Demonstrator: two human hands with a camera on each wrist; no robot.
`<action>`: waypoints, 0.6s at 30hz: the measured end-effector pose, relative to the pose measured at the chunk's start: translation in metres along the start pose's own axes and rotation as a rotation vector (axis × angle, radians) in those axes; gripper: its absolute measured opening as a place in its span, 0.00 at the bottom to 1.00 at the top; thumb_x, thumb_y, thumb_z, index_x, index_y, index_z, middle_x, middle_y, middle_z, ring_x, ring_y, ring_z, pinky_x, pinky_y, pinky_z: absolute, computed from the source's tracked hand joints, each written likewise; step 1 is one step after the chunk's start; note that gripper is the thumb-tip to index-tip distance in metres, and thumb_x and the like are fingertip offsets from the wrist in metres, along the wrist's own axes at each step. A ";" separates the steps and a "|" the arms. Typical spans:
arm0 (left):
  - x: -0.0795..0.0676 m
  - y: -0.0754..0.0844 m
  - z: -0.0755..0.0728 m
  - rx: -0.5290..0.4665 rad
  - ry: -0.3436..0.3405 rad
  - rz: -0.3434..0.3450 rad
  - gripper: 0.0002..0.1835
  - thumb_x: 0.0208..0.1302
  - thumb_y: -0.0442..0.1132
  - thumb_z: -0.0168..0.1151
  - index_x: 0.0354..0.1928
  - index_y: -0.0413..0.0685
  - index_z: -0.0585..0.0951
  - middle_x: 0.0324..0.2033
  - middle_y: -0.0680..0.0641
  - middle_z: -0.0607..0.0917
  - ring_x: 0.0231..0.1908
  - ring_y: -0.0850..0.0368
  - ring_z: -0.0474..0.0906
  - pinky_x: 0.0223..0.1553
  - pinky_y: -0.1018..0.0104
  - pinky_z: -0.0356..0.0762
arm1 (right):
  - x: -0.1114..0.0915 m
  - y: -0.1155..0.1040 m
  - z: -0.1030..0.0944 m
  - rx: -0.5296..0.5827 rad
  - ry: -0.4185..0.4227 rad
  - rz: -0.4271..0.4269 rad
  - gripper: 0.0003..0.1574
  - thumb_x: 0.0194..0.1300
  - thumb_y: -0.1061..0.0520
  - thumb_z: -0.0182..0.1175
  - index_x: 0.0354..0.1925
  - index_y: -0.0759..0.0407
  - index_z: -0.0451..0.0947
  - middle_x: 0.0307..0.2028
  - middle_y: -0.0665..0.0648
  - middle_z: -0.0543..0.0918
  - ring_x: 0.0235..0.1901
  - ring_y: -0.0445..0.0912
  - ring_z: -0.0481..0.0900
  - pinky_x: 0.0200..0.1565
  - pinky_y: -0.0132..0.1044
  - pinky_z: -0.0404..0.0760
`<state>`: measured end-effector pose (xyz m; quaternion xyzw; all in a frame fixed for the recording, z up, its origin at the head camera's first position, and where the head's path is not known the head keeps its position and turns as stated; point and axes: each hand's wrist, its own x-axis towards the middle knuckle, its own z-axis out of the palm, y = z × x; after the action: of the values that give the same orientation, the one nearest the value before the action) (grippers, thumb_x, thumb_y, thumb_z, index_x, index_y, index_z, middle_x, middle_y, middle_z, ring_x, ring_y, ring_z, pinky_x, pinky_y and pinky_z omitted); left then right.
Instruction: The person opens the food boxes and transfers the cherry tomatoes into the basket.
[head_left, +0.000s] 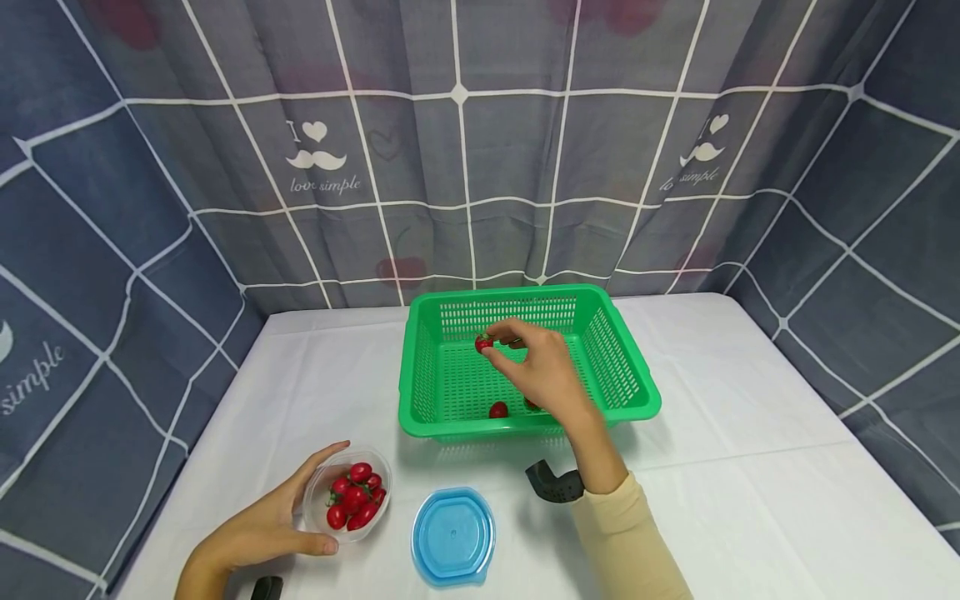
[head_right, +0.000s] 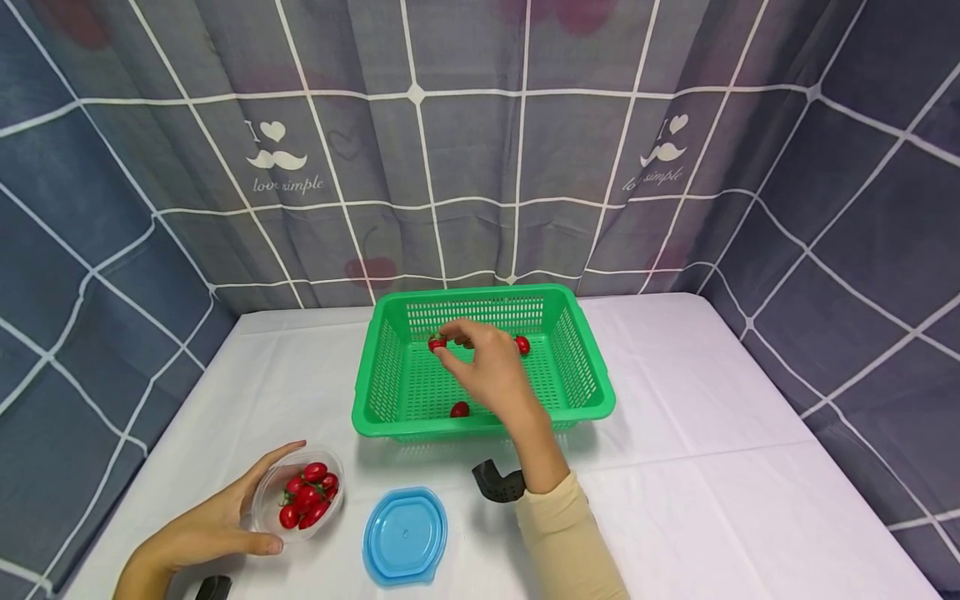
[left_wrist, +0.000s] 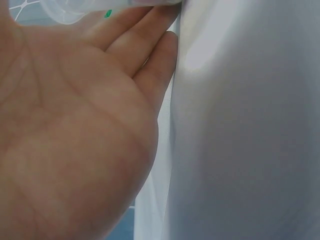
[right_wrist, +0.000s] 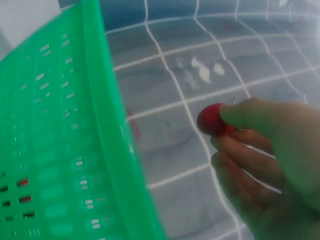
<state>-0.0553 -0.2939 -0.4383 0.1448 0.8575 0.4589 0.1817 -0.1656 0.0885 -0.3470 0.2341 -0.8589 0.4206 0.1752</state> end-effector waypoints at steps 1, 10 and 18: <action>0.000 0.000 0.000 0.000 0.000 0.000 0.59 0.53 0.42 0.80 0.82 0.63 0.52 0.80 0.38 0.54 0.76 0.25 0.43 0.60 0.13 0.50 | 0.000 0.002 -0.001 0.005 0.002 0.010 0.12 0.66 0.56 0.71 0.48 0.56 0.86 0.43 0.55 0.90 0.44 0.52 0.89 0.51 0.46 0.86; 0.000 0.000 -0.001 -0.005 -0.005 -0.026 0.60 0.53 0.43 0.80 0.81 0.65 0.51 0.80 0.38 0.53 0.77 0.26 0.41 0.61 0.13 0.48 | 0.000 0.014 -0.010 -0.010 0.014 0.071 0.14 0.67 0.54 0.71 0.49 0.56 0.86 0.43 0.55 0.90 0.45 0.53 0.89 0.52 0.48 0.86; -0.002 0.000 0.000 0.017 0.008 -0.009 0.59 0.53 0.43 0.80 0.81 0.68 0.52 0.79 0.36 0.54 0.76 0.24 0.43 0.58 0.12 0.52 | -0.001 0.014 -0.014 -0.012 0.002 0.093 0.13 0.67 0.55 0.70 0.49 0.56 0.85 0.46 0.58 0.90 0.48 0.54 0.88 0.54 0.51 0.84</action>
<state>-0.0537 -0.2947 -0.4374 0.1406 0.8627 0.4514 0.1793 -0.1715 0.1074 -0.3484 0.1923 -0.8711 0.4234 0.1577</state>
